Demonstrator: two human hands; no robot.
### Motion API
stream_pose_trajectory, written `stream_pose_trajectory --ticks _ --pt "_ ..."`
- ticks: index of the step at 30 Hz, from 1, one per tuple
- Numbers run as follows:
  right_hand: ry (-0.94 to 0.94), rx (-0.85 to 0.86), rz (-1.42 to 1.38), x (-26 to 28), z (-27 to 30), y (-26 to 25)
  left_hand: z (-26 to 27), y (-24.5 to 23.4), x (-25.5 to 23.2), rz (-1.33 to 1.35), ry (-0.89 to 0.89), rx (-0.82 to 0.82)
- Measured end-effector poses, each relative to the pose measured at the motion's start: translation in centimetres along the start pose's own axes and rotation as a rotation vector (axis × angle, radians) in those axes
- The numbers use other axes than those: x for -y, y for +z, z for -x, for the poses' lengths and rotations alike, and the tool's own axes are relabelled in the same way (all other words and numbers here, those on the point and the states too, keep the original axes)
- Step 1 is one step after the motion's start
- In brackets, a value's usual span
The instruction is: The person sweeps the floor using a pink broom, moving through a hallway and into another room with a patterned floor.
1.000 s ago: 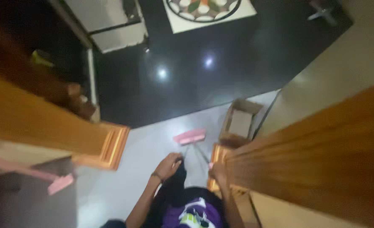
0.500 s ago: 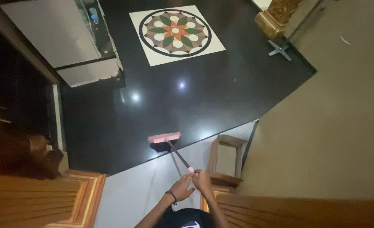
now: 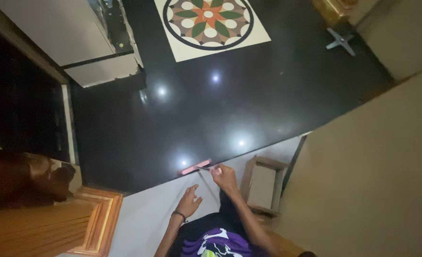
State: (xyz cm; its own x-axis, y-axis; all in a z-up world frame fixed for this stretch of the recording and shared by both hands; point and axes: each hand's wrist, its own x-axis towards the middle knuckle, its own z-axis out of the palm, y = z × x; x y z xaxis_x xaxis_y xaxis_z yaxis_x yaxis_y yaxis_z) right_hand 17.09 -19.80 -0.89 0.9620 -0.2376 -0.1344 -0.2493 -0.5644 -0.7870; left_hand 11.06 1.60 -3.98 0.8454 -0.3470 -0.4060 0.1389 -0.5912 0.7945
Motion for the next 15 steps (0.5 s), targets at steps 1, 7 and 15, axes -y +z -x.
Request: stream_pose_trajectory --ticks 1,7,15 --pt "-0.122 -0.053 -0.013 0.3 -1.6 0.0 -1.3 -0.4 -0.1 0.001 -0.008 -0.044" --pt "-0.561 -0.136 -0.278 -1.2 -13.7 1.6 -10.4 -2.7 -3.0 -0.153 -0.214 -0.200" --pt "-0.243 0.426 -0.902 -2.9 -26.0 2.2 -23.7 -2.4 -10.7 -0.250 -0.203 -0.226"
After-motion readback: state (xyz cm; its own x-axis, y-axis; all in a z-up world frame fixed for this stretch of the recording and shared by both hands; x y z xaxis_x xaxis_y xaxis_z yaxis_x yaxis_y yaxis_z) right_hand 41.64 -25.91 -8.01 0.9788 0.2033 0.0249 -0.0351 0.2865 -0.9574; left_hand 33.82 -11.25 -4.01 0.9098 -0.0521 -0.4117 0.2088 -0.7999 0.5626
